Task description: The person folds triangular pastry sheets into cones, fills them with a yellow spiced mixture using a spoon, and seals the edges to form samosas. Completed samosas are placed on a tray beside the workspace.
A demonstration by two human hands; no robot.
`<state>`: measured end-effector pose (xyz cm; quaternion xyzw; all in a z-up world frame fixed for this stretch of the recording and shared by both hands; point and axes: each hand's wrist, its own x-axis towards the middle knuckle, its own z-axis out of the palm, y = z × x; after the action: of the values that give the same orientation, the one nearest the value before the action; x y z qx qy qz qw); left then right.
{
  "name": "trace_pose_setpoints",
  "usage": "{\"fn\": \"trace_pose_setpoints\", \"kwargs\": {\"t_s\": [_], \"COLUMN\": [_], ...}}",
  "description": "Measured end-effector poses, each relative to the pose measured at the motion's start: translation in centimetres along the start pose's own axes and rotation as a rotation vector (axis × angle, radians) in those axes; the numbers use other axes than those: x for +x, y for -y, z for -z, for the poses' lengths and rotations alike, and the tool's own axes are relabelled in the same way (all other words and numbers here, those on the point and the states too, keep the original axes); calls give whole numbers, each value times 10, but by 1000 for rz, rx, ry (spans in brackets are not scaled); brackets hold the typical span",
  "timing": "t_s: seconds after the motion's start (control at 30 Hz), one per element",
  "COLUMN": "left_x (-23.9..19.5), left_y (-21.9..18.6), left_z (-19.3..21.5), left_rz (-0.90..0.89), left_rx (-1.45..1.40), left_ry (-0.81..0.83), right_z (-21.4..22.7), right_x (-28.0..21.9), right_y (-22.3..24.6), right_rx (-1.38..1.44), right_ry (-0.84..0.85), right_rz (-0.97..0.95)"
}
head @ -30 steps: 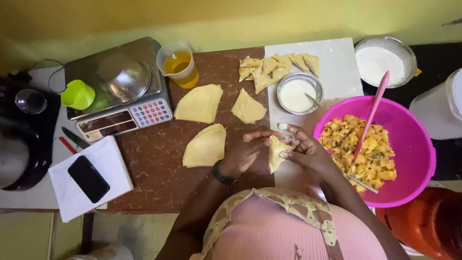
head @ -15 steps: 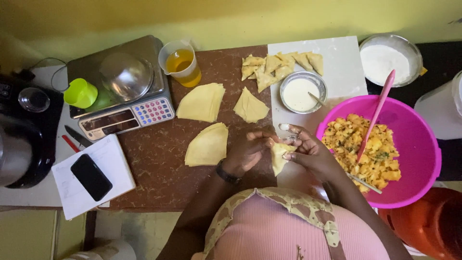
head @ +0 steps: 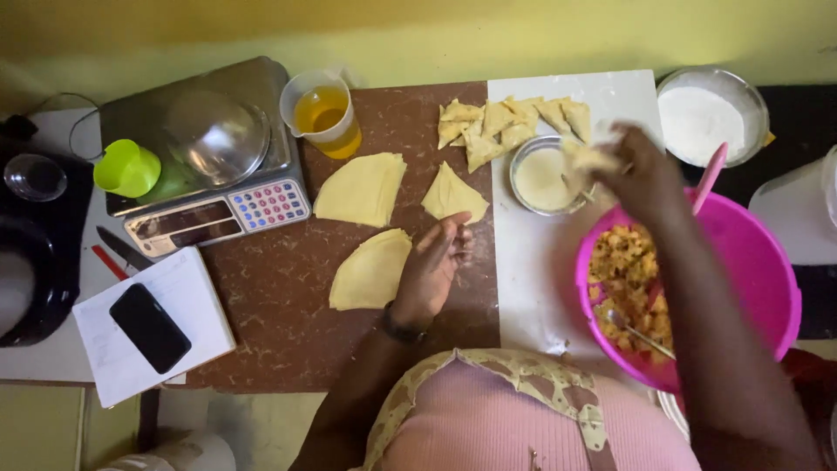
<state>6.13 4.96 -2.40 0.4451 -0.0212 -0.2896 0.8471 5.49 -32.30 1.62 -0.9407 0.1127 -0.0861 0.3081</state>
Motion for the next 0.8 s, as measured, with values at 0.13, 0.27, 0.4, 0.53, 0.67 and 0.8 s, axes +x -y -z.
{"fn": "trace_pose_setpoints", "kwargs": {"t_s": [0.13, 0.27, 0.4, 0.53, 0.67, 0.8], "left_x": [4, 7, 26, 82, 133, 134], "left_y": [-1, -1, -9, 27, 50, 45], "left_z": [9, 12, 8, 37, 52, 50], "left_rz": [15, 110, 100, -139, -508, -645], "left_rx": [113, 286, 758, 1509, 1922, 2149], "left_ry": [-5, -72, -179, -114, -69, -2], "right_z": [16, -21, -50, -39, -20, 4], "right_x": [93, 151, 183, 170, 142, 87], "right_y": [-2, -51, -104, -55, 3, 69], "right_rx": [-74, -407, -426, -419, -260, -180], "right_ry": [49, 333, 506, 462, 386, 400], "right_rz": [-201, -223, -136, -120, -2, -80]}}
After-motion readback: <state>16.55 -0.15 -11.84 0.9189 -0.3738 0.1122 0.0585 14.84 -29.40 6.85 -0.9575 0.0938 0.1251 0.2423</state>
